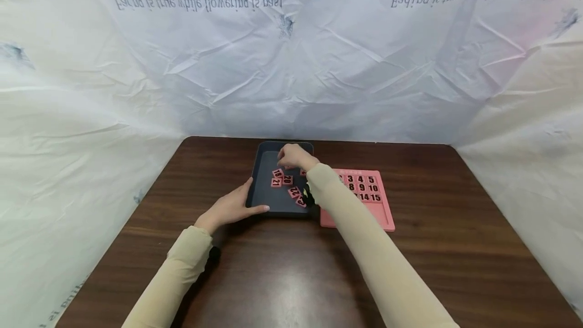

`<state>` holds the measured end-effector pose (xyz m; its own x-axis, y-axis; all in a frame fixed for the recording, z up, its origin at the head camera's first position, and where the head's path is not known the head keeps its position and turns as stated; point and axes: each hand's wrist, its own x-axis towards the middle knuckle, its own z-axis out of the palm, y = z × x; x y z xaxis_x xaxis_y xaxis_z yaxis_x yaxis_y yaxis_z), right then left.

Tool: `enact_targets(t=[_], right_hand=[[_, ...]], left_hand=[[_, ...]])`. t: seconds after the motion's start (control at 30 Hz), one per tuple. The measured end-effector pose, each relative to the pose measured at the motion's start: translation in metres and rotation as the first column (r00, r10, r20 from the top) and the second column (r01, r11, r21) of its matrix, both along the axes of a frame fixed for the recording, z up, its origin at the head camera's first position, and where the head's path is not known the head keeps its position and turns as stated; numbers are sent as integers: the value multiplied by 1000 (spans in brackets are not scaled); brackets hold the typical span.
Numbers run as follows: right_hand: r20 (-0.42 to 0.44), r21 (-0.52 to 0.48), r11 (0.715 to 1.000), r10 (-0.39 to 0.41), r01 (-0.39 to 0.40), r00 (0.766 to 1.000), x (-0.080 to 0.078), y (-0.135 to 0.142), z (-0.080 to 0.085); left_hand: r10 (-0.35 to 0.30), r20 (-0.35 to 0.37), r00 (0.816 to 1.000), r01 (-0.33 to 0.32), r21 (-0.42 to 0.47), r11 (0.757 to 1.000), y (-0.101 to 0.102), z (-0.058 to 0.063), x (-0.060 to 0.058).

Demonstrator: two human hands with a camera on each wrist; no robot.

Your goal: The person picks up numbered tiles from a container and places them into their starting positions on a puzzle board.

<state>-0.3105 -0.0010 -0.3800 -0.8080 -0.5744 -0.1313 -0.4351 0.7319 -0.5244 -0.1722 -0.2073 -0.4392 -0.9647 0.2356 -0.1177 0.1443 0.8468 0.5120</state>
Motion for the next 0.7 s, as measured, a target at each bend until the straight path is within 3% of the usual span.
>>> enact_targets(t=[0.2, 0.37, 0.7], right_hand=[[-23, 110, 994, -16, 18, 1000, 0, -12, -16], [-6, 112, 990, -84, 84, 996, 0, -18, -30], [-35, 108, 978, -173, 176, 984, 10, -24, -30]], left_hand=[[0, 1, 1000, 0, -5, 1000, 3, -2, 0], [4, 3, 1000, -4, -8, 1000, 2, -1, 1], [7, 6, 1000, -7, -13, 1000, 1, 0, 2]])
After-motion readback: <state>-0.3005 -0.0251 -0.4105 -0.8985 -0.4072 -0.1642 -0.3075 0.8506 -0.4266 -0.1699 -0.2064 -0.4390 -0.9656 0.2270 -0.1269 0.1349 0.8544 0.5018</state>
